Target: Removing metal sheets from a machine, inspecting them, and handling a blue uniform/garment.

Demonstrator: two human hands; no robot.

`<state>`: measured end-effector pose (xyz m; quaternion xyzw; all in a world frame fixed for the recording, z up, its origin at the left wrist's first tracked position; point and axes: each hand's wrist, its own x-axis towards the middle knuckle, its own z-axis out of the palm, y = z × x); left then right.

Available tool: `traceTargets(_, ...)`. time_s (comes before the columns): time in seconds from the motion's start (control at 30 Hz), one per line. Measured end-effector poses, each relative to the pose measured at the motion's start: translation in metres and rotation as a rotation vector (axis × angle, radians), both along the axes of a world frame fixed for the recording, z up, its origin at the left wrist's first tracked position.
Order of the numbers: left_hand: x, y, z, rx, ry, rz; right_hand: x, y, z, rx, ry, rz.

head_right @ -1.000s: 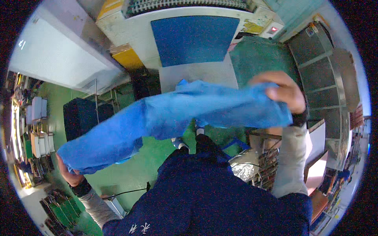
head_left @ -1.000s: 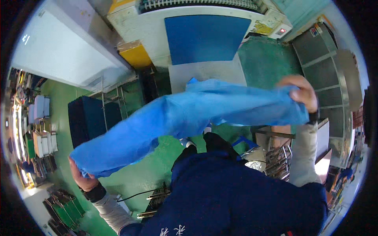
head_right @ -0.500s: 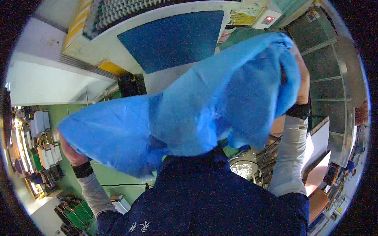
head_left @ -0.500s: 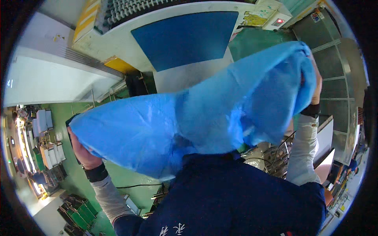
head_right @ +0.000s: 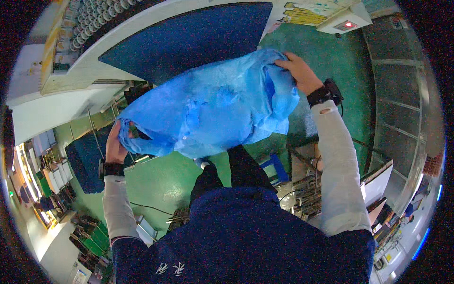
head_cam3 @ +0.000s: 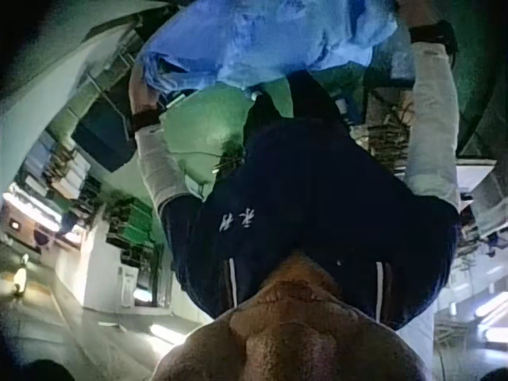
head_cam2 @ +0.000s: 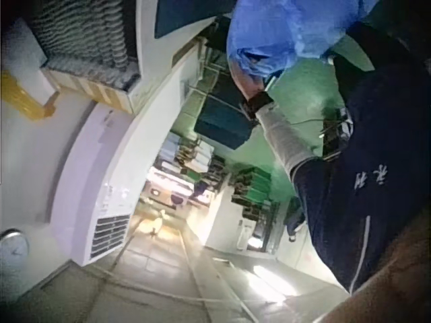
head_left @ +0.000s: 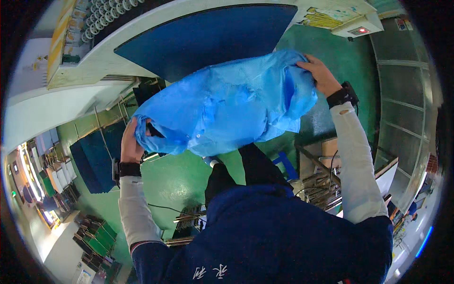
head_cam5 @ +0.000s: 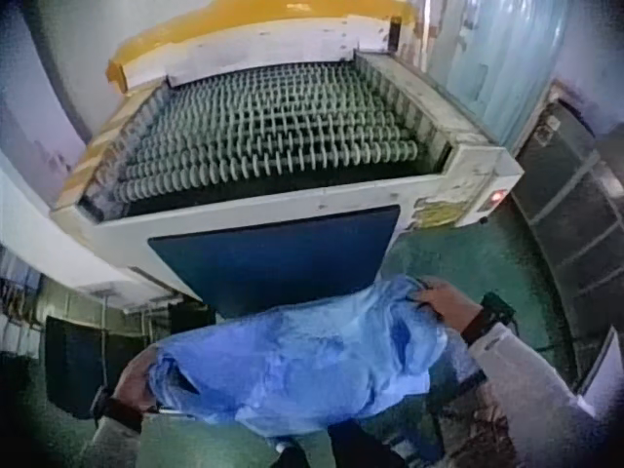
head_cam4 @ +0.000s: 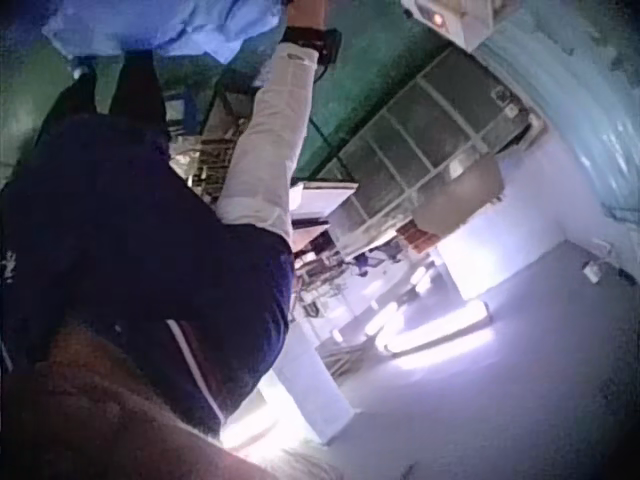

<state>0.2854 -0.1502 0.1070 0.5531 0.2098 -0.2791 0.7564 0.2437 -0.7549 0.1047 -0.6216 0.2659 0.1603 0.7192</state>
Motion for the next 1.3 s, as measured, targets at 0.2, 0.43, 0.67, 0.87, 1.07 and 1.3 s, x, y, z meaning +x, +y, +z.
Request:
traceTargets(0.2, 0.025, -0.017, -0.052, 0.188, 0.036, 0.000, 0.029, -0.022, -0.093, -0.574, -0.031, 0.307)
traceTargets(0.43, 0.050, -0.041, -0.097, 0.332, -0.083, 0.040, 0.030, -0.050, -0.187, -0.862, -0.307, 0.121)
traceTargets(0.67, -0.011, 0.006, -0.180, 0.792, -0.371, -0.072, -0.046, 0.018, -0.228, -0.726, -0.063, 0.389)
traceTargets(0.87, -0.123, -0.003, -0.299, 0.834, -0.161, -0.501, -0.136, 0.075, -0.290, -0.862, 0.231, 0.363)
traceTargets(1.07, -0.153, -0.029, -0.281, 1.229, -0.224, -0.520, -0.133, 0.116, -0.305, -1.081, 0.249, 0.371)
traceTargets(1.3, -0.138, -0.036, -0.287, 1.316, -0.373, -0.615, -0.140, 0.103, -0.319, -1.109, 0.233, 0.326)
